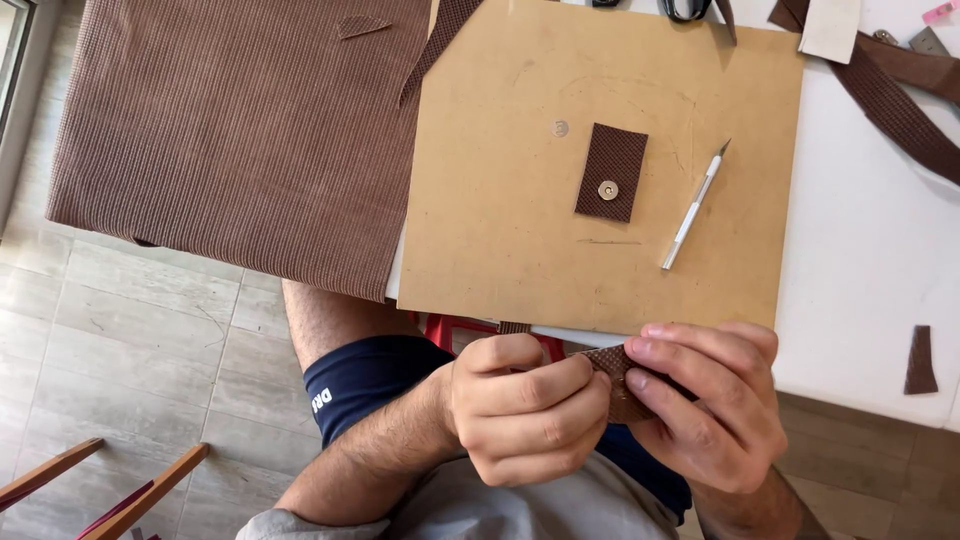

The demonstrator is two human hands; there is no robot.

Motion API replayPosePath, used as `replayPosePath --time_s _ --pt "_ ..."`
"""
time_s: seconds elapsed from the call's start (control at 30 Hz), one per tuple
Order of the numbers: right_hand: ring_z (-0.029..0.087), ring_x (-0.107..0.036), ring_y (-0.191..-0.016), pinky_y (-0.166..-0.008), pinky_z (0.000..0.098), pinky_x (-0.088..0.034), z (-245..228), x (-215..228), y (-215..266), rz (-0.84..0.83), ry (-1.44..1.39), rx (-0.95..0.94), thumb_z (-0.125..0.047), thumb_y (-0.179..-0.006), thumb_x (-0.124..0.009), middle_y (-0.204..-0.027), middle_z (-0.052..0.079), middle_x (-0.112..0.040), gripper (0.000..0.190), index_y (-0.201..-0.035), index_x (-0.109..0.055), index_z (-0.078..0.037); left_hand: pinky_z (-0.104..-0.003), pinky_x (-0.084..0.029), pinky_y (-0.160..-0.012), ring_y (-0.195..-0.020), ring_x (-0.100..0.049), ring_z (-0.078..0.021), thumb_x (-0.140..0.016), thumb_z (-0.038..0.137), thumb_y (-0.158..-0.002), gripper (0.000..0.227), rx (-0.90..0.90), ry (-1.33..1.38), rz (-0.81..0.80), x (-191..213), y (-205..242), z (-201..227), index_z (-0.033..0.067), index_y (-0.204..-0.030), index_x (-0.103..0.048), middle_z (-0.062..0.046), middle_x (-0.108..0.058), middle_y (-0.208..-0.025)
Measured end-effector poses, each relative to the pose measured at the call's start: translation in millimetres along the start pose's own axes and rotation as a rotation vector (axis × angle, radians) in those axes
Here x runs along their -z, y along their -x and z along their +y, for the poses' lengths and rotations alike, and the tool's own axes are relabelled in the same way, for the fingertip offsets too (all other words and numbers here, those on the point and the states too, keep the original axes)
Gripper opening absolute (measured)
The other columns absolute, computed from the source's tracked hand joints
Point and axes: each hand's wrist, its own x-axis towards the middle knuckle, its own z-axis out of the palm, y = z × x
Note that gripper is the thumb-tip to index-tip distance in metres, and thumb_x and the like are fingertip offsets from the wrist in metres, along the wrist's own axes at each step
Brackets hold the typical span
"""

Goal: Cutting and preparing small leather components for assembly using a craft knife and metal snaps.

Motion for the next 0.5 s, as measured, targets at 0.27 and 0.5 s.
replayPosePath --time_s 0.27,0.5 --pt "0.038 -0.065 -0.124 -0.109 0.0479 -0.056 6.1 3.0 9.7 -0.128 -0.676 -0.523 -0.033 -0.088 -0.076 -0.134 0.025 -0.061 0.062 -0.133 -0.050 0.001 -0.033 -0.046 -0.069 -0.079 -0.072 -0.0194 -0.055 0.004 -0.100 0.023 0.072 0.034 -0.024 10.4 7.5 -16.0 0.0108 -0.081 -0.066 -0.007 -0.074 -0.093" --pt "0.020 -0.072 -0.098 -0.094 0.0306 -0.061 10.2 -34.8 30.9 0.373 -1.019 -1.098 0.003 -0.082 -0.078 -0.104 0.013 -0.073 0.024 -0.100 -0.063 -0.003 -0.032 -0.063 -0.098 -0.107 -0.074 -0.0235 -0.060 -0.005 -0.105 0.033 1.102 0.516 0.139 -8.0 22.1 4.8 0.0037 -0.137 -0.056 -0.015 -0.072 -0.111"
